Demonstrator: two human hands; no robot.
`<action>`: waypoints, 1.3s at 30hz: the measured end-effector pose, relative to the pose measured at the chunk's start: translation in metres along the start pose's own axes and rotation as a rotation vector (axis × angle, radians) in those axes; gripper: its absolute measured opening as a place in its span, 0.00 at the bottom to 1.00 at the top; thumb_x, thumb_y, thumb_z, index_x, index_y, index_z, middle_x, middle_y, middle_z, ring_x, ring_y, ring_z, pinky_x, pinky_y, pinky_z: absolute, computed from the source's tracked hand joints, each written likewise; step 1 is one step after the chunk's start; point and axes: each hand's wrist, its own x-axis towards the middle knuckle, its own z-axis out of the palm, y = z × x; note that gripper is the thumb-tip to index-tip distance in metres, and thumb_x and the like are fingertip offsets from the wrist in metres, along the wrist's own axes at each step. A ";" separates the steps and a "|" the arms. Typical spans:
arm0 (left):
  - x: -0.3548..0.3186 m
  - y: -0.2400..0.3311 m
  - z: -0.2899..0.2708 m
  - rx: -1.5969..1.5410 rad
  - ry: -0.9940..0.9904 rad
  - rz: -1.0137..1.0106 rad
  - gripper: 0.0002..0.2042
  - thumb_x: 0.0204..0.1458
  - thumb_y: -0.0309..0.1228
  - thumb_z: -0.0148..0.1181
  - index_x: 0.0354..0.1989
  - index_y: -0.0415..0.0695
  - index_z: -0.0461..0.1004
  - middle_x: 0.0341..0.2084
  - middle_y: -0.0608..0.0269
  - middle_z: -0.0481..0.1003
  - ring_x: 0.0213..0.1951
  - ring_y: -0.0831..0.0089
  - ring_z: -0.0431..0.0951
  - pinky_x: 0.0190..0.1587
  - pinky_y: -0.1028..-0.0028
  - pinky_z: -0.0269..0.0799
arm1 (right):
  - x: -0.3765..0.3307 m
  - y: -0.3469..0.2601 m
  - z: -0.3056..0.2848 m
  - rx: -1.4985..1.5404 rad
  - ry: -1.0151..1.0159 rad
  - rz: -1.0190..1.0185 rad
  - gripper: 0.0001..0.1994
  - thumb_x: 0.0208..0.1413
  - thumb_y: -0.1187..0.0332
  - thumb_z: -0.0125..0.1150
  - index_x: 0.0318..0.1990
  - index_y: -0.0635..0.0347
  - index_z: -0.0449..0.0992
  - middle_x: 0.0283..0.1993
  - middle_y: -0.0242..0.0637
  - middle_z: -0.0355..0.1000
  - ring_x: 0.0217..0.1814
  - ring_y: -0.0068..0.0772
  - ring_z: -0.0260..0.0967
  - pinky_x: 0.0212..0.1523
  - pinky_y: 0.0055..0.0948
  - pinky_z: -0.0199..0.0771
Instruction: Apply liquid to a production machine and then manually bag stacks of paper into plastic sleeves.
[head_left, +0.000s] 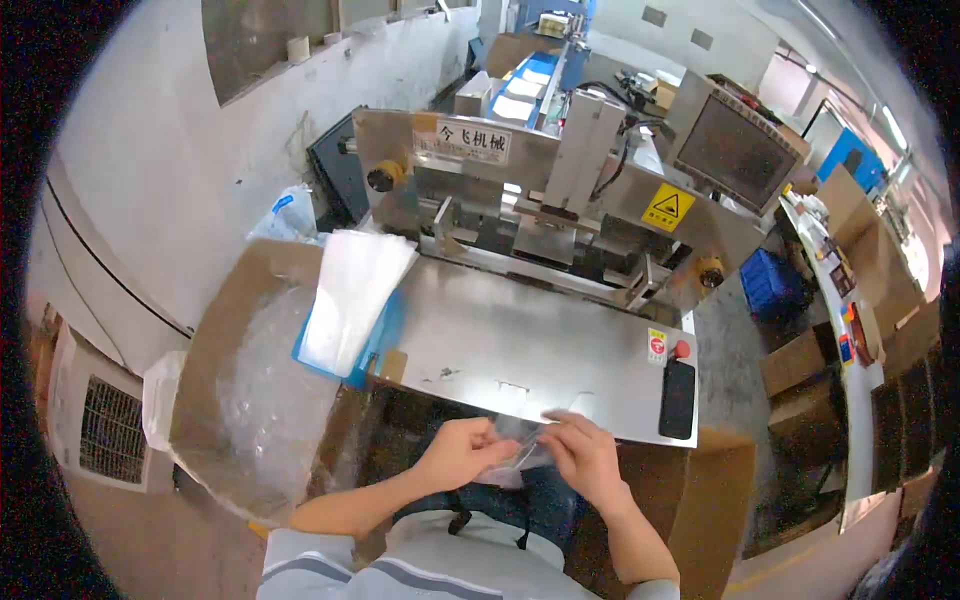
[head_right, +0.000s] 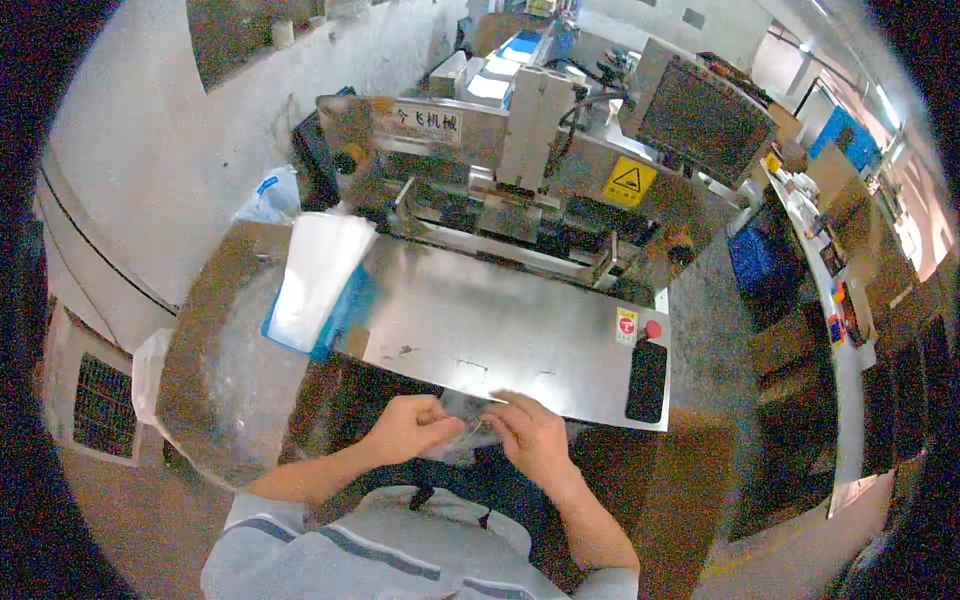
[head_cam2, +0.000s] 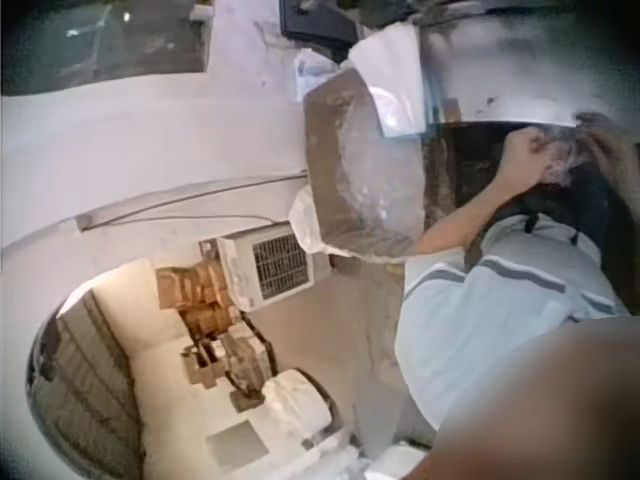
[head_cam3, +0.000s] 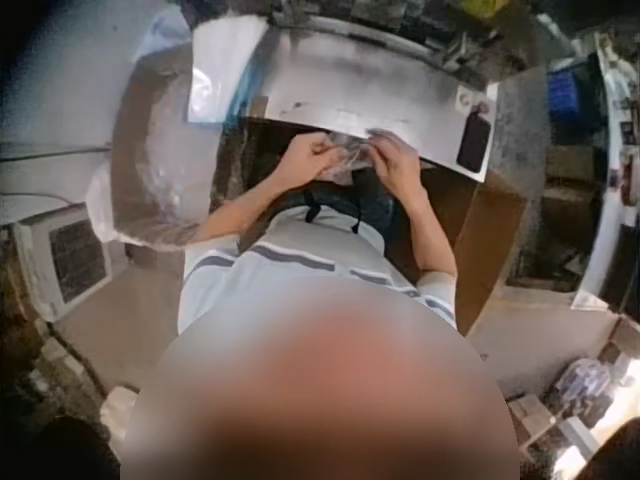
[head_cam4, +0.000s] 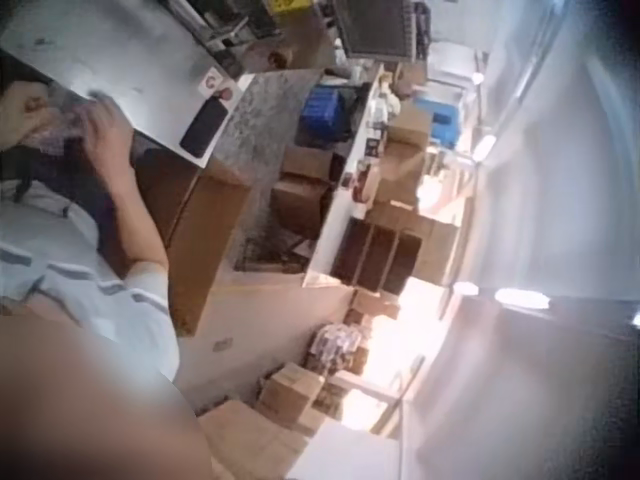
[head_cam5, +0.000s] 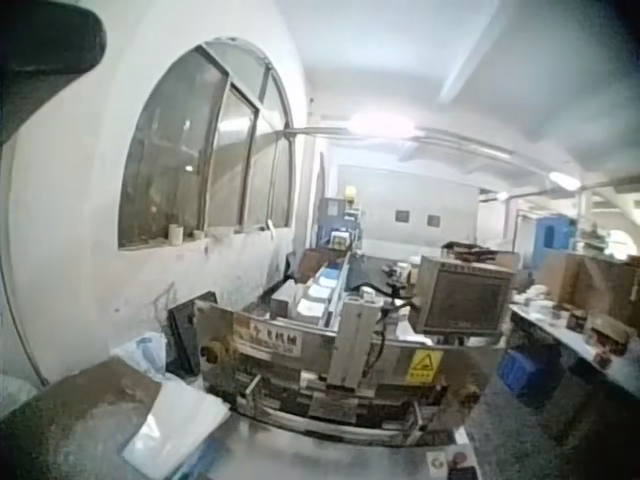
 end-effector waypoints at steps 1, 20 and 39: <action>0.001 -0.017 -0.004 0.023 0.001 -0.104 0.14 0.52 0.35 0.67 0.34 0.34 0.76 0.23 0.56 0.79 0.24 0.74 0.77 0.28 0.74 0.71 | -0.001 -0.001 0.006 -0.004 0.104 -0.083 0.05 0.48 0.75 0.64 0.34 0.57 0.79 0.36 0.40 0.76 0.38 0.43 0.75 0.37 0.36 0.76; 0.056 0.003 -0.028 0.973 -0.365 0.467 0.10 0.58 0.36 0.52 0.37 0.42 0.73 0.30 0.48 0.76 0.35 0.49 0.78 0.38 0.53 0.73 | -0.007 0.026 -0.025 0.032 -0.248 0.102 0.05 0.53 0.70 0.60 0.33 0.61 0.77 0.30 0.44 0.73 0.37 0.50 0.70 0.40 0.44 0.71; 0.188 0.051 -0.099 1.083 -0.564 0.150 0.14 0.60 0.38 0.47 0.39 0.41 0.74 0.38 0.48 0.76 0.42 0.48 0.75 0.48 0.57 0.70 | 0.115 0.148 -0.025 0.111 -0.374 0.165 0.11 0.56 0.62 0.57 0.35 0.60 0.79 0.34 0.45 0.75 0.39 0.44 0.73 0.44 0.38 0.72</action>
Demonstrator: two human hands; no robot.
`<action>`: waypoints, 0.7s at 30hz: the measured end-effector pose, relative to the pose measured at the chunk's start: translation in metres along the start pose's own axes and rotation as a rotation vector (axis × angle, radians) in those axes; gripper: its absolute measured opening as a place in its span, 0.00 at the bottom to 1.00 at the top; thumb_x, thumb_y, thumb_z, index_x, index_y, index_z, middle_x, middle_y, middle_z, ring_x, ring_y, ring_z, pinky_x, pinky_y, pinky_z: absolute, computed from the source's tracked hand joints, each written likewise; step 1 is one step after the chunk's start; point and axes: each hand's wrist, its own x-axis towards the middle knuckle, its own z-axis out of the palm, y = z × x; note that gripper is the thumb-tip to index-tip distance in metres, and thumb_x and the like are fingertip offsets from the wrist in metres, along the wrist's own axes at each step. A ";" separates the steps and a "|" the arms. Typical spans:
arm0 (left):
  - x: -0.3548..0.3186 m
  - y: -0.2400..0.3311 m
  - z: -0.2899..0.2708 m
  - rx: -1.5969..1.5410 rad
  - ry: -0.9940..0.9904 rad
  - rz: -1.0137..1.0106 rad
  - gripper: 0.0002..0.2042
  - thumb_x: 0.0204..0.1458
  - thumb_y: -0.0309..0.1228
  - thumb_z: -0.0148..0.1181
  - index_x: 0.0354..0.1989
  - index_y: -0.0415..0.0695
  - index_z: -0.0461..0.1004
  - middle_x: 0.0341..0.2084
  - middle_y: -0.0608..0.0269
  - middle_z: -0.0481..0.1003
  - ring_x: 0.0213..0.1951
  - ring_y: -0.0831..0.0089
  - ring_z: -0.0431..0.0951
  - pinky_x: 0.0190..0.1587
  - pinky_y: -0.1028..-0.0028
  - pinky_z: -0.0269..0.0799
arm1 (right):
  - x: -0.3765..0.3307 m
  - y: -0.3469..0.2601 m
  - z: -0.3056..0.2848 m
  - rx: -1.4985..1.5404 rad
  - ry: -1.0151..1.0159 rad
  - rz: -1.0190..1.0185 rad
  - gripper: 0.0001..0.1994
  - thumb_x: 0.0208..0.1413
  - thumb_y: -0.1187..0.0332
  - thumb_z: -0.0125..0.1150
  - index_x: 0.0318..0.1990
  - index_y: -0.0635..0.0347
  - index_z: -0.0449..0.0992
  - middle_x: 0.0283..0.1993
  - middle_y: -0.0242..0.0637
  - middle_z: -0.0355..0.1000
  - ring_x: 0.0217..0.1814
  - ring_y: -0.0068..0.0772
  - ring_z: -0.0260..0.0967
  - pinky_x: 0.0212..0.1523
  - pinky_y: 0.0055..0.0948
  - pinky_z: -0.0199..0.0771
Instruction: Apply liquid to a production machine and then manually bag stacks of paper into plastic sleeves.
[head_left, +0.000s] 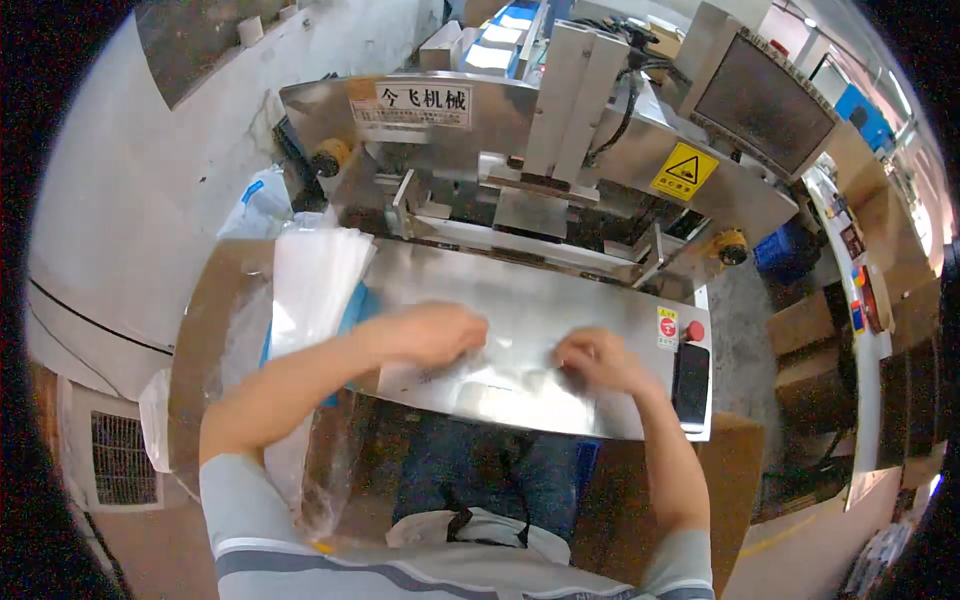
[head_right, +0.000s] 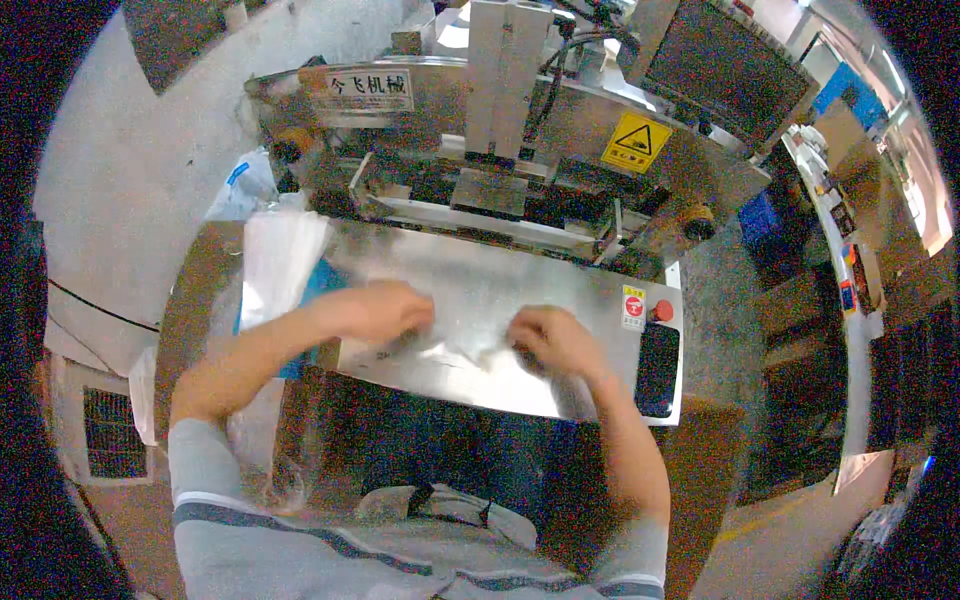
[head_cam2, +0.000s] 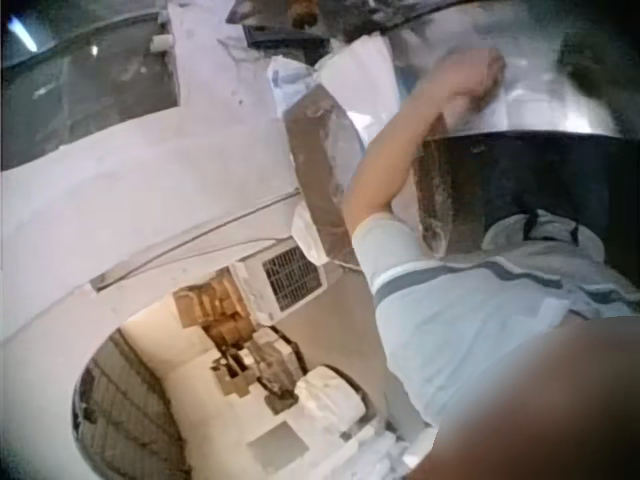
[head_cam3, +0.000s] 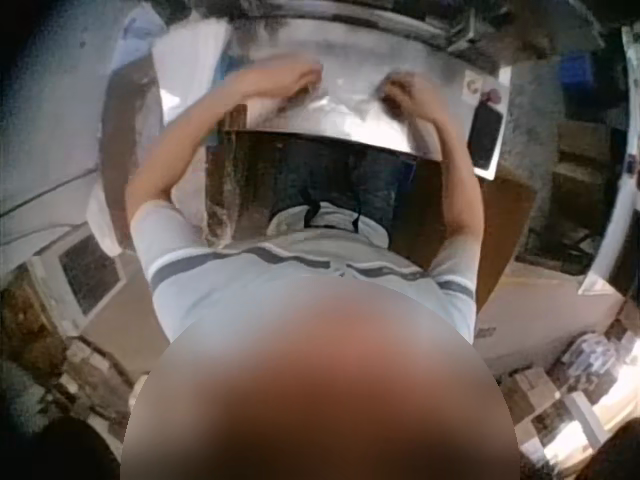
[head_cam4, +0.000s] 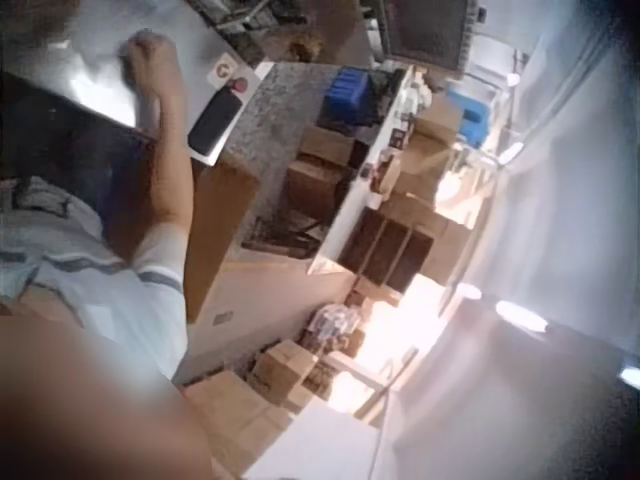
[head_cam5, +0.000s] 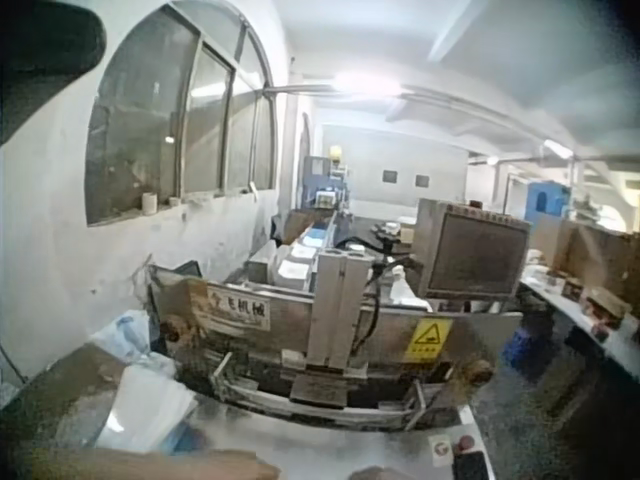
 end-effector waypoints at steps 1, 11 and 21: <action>0.019 -0.009 -0.006 0.021 0.016 -0.025 0.15 0.60 0.39 0.48 0.40 0.40 0.74 0.38 0.47 0.77 0.41 0.49 0.76 0.46 0.57 0.71 | 0.012 0.011 -0.005 0.024 0.045 0.038 0.11 0.56 0.62 0.58 0.35 0.61 0.78 0.32 0.46 0.75 0.35 0.42 0.73 0.41 0.37 0.72; 0.134 -0.113 -0.100 -0.414 0.259 -0.201 0.21 0.43 0.49 0.69 0.33 0.43 0.77 0.27 0.63 0.77 0.27 0.72 0.74 0.32 0.69 0.71 | 0.147 0.061 -0.070 -0.151 0.234 0.112 0.13 0.52 0.64 0.56 0.36 0.68 0.77 0.35 0.55 0.76 0.41 0.54 0.75 0.43 0.43 0.74; 0.126 -0.043 -0.018 0.360 0.974 -0.170 0.15 0.44 0.36 0.64 0.36 0.38 0.74 0.35 0.47 0.77 0.38 0.54 0.78 0.41 0.54 0.71 | 0.132 0.006 -0.003 -0.777 0.393 -0.023 0.24 0.53 0.66 0.58 0.57 0.67 0.67 0.60 0.55 0.64 0.63 0.53 0.62 0.62 0.46 0.62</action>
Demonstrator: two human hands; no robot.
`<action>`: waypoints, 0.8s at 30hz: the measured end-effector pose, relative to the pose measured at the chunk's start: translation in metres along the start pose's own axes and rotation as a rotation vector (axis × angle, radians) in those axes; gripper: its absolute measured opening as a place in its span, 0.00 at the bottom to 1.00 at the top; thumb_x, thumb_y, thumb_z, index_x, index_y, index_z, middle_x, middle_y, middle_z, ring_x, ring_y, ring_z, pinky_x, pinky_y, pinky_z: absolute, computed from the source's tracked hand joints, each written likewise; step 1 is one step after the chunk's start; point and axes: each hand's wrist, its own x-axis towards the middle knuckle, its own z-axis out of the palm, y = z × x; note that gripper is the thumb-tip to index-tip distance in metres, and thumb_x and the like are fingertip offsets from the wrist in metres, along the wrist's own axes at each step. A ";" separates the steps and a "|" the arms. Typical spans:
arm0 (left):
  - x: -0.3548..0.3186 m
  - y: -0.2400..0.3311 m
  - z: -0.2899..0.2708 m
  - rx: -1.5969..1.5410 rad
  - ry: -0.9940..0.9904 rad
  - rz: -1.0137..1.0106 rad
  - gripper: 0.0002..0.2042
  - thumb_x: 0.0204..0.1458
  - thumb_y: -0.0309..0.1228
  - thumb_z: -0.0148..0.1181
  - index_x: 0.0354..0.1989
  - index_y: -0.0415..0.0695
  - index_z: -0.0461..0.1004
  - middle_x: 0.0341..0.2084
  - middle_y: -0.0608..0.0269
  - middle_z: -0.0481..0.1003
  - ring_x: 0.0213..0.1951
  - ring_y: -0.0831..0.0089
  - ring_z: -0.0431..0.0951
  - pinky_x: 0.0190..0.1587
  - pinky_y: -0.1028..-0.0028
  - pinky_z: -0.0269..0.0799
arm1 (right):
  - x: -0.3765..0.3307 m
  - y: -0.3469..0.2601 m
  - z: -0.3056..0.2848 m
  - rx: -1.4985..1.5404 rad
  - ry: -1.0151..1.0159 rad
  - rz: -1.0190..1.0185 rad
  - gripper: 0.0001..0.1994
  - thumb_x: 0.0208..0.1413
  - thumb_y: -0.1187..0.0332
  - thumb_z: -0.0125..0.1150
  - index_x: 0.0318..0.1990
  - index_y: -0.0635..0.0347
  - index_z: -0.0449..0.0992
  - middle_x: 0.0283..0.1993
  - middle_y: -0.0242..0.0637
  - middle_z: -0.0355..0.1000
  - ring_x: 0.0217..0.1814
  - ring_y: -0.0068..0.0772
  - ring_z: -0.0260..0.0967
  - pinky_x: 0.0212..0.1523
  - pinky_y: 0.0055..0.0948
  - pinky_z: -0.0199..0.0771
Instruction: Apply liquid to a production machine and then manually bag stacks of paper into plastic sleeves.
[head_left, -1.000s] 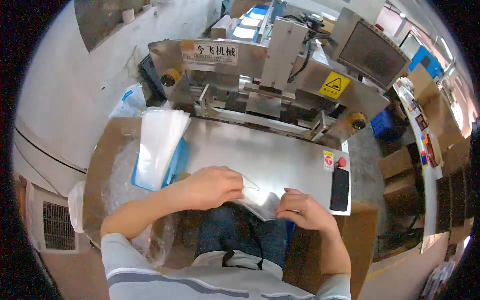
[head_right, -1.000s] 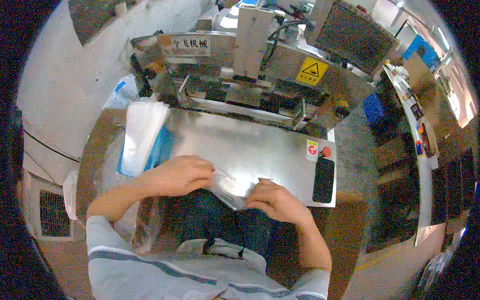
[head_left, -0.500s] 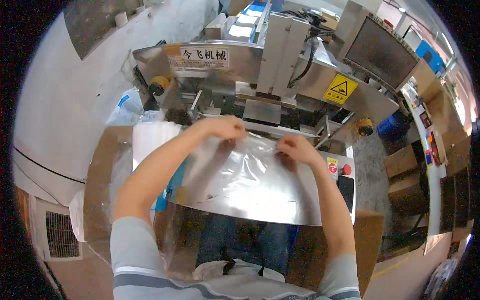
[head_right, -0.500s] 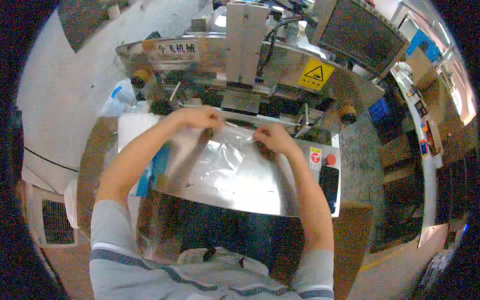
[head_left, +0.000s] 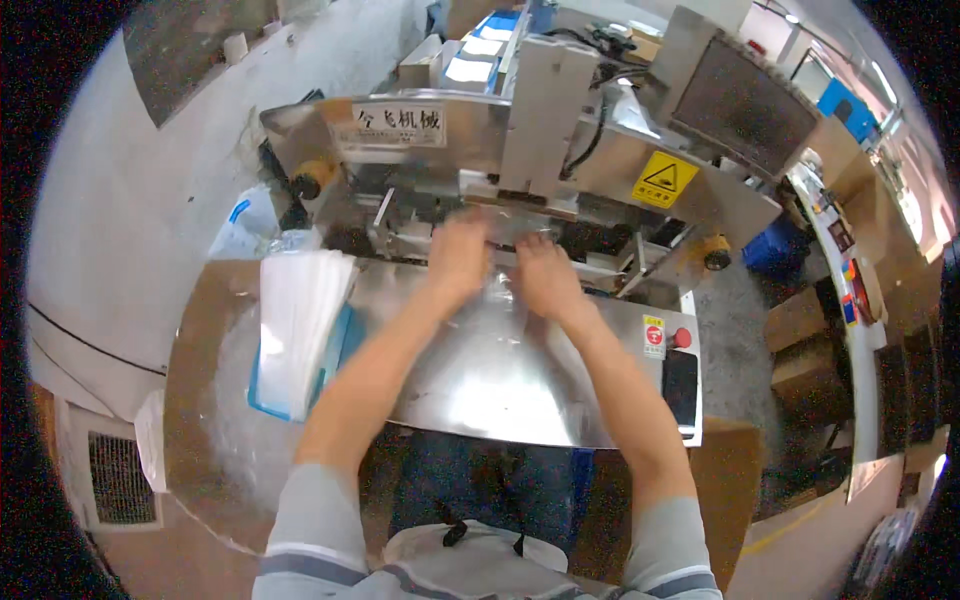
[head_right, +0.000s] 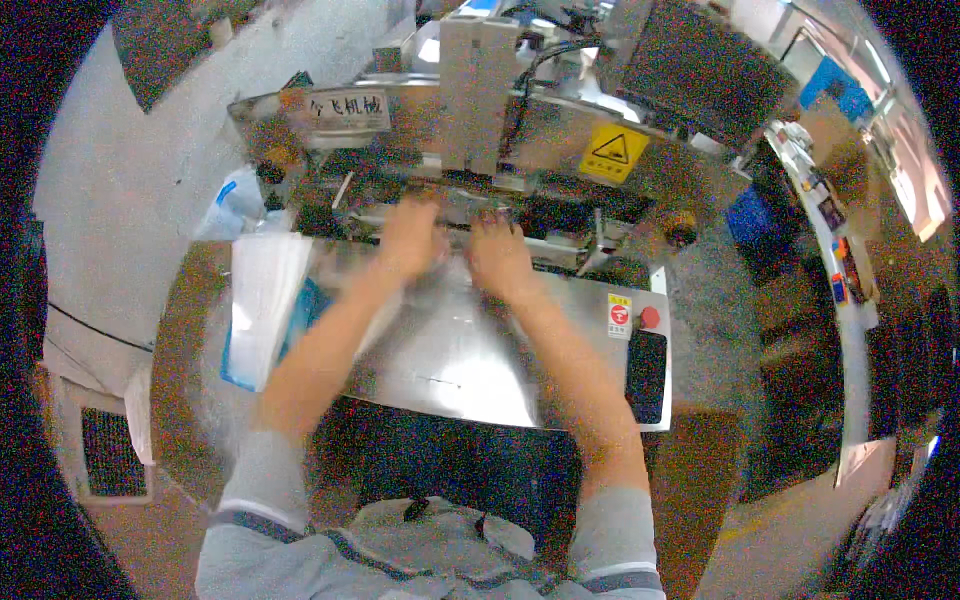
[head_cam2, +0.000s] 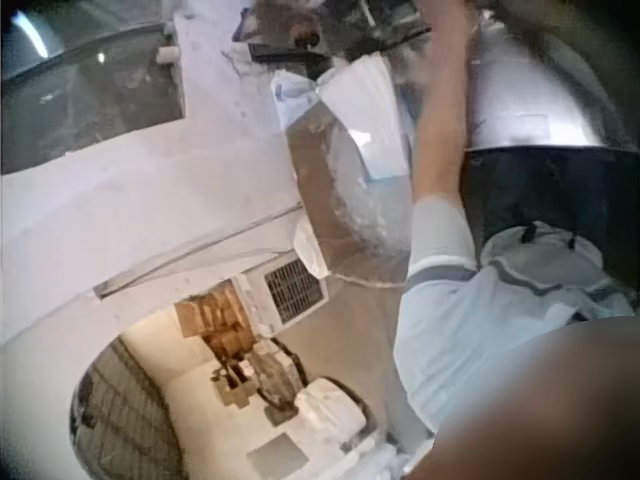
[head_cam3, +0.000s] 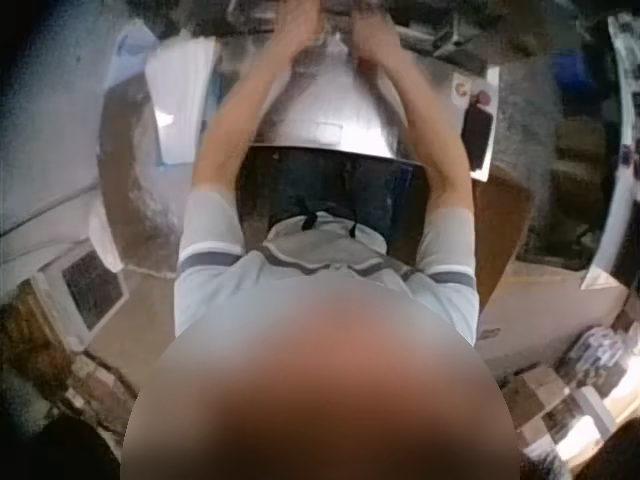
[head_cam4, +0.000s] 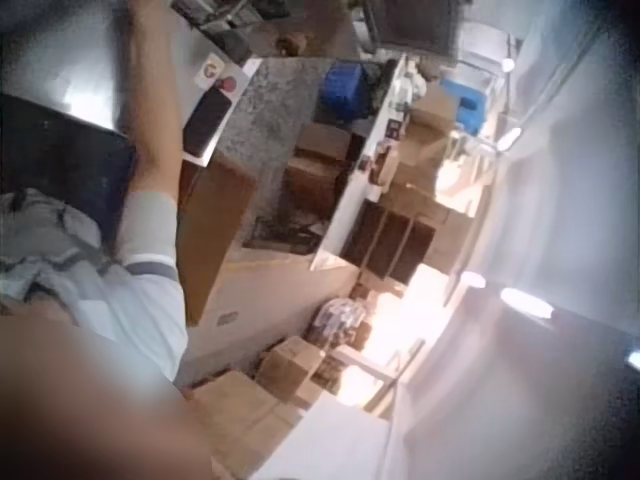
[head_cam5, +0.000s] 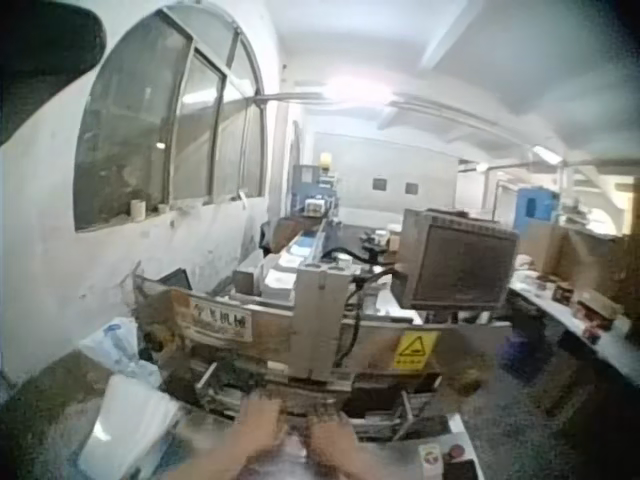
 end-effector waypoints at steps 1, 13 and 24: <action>-0.031 0.031 -0.012 -0.056 -0.077 -0.061 0.15 0.46 0.35 0.62 0.37 0.38 0.73 0.36 0.48 0.76 0.39 0.53 0.77 0.42 0.52 0.70 | -0.002 0.002 -0.001 0.005 0.004 0.004 0.26 0.53 0.65 0.58 0.59 0.65 0.65 0.61 0.53 0.64 0.65 0.51 0.61 0.62 0.48 0.61; -0.180 0.092 -0.024 -0.094 -0.005 -0.089 0.32 0.54 0.51 0.56 0.56 0.33 0.67 0.60 0.38 0.61 0.64 0.43 0.58 0.63 0.41 0.48 | 0.002 -0.011 -0.004 0.084 0.003 0.007 0.24 0.55 0.61 0.58 0.55 0.69 0.67 0.62 0.55 0.64 0.64 0.54 0.61 0.61 0.49 0.63; -0.188 0.101 -0.025 -0.106 -0.055 -0.136 0.28 0.57 0.50 0.52 0.56 0.36 0.68 0.60 0.42 0.63 0.64 0.46 0.58 0.64 0.39 0.46 | 0.005 -0.005 -0.005 0.002 0.038 0.009 0.20 0.56 0.61 0.56 0.50 0.67 0.68 0.50 0.53 0.71 0.55 0.52 0.68 0.55 0.48 0.66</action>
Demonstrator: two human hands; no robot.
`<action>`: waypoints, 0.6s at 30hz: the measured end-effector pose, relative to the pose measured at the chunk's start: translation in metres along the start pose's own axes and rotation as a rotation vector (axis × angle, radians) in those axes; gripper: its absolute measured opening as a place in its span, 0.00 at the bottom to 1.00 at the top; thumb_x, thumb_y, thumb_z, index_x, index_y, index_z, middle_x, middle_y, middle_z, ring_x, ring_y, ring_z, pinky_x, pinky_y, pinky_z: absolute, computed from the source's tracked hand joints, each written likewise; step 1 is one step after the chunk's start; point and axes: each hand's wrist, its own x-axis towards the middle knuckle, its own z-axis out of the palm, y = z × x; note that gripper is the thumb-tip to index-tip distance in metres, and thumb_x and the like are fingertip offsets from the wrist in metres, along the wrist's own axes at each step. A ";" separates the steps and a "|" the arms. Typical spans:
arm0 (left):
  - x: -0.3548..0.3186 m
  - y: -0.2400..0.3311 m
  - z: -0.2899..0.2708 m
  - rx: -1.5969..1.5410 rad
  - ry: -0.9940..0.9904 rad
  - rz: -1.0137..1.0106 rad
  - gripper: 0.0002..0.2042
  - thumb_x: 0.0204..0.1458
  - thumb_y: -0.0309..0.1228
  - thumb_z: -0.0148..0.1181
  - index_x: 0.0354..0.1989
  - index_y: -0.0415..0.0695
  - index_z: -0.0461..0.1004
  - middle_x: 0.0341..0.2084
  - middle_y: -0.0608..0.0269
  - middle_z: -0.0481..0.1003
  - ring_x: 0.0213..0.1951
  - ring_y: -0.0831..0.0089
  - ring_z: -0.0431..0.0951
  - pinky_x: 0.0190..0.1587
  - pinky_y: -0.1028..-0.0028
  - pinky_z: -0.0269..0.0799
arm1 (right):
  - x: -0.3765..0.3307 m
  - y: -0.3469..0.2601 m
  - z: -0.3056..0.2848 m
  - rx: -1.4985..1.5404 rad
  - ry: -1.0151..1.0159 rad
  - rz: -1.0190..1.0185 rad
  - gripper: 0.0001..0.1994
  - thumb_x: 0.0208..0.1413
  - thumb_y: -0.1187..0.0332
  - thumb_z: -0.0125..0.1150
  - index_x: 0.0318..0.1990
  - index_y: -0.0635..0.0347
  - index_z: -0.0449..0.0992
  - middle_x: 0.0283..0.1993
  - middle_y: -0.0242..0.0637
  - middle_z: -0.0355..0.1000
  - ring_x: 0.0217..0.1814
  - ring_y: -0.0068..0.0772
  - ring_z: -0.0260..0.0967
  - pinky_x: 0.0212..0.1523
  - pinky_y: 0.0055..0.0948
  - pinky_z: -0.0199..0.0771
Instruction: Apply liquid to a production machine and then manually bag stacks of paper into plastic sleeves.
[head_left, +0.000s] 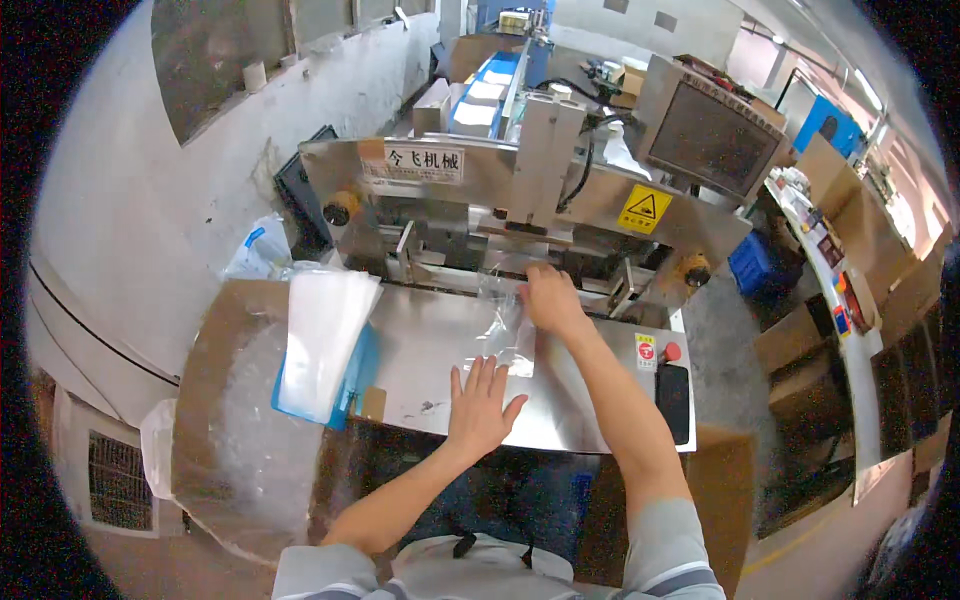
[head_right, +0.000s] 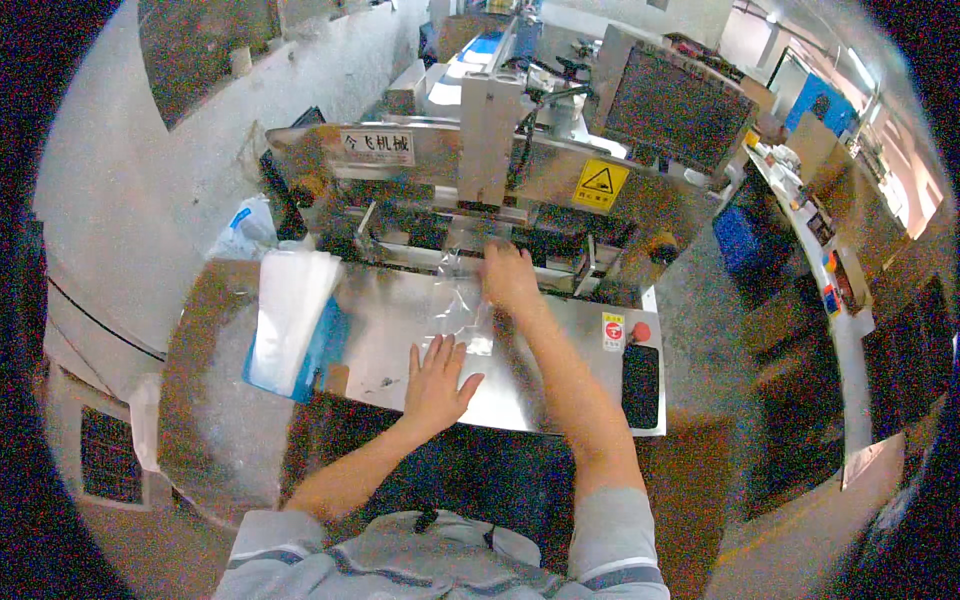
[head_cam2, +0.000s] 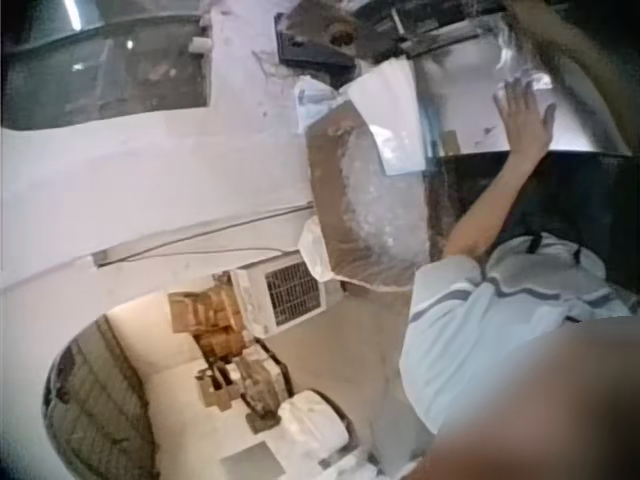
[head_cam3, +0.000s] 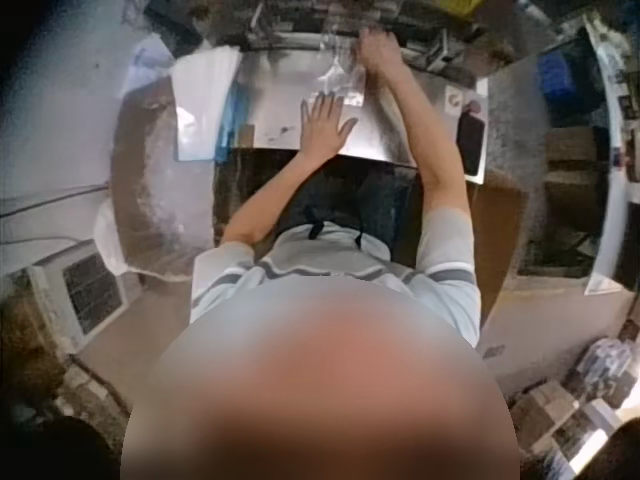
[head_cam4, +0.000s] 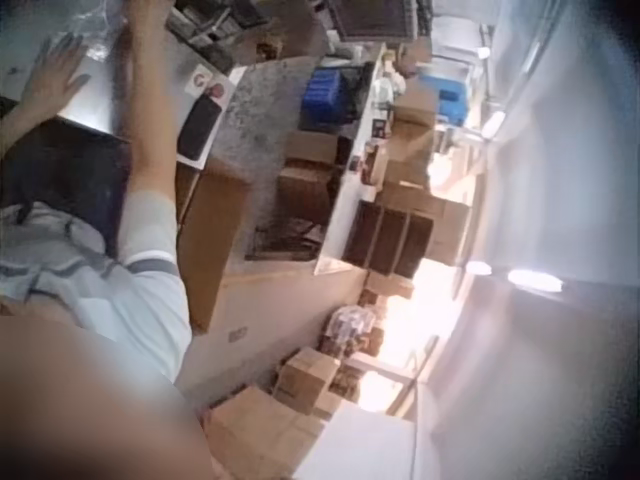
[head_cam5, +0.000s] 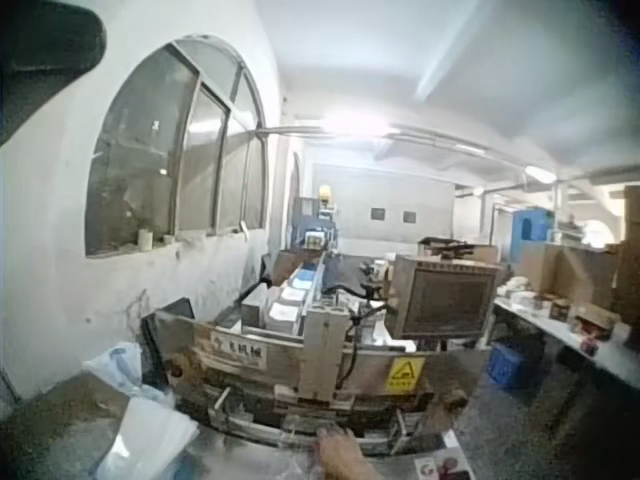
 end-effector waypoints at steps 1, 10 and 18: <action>0.001 0.001 0.001 0.001 -0.009 -0.002 0.28 0.57 0.50 0.52 0.56 0.36 0.68 0.60 0.42 0.63 0.64 0.46 0.58 0.64 0.39 0.46 | 0.002 0.001 0.002 -0.017 0.018 0.004 0.19 0.55 0.62 0.56 0.49 0.67 0.69 0.47 0.52 0.72 0.52 0.51 0.70 0.53 0.48 0.68; 0.006 0.002 -0.001 0.011 0.056 0.005 0.27 0.57 0.48 0.53 0.55 0.37 0.68 0.57 0.43 0.65 0.63 0.46 0.60 0.63 0.38 0.46 | 0.000 -0.008 0.006 -0.018 0.058 0.033 0.19 0.56 0.62 0.56 0.50 0.67 0.68 0.46 0.52 0.73 0.50 0.51 0.72 0.50 0.47 0.70; 0.001 -0.003 0.001 -0.056 0.076 -0.003 0.25 0.56 0.44 0.56 0.54 0.37 0.68 0.51 0.46 0.69 0.58 0.50 0.64 0.62 0.41 0.50 | 0.005 -0.012 -0.017 -0.065 0.041 0.020 0.18 0.57 0.61 0.55 0.47 0.66 0.69 0.45 0.52 0.74 0.51 0.51 0.71 0.55 0.51 0.66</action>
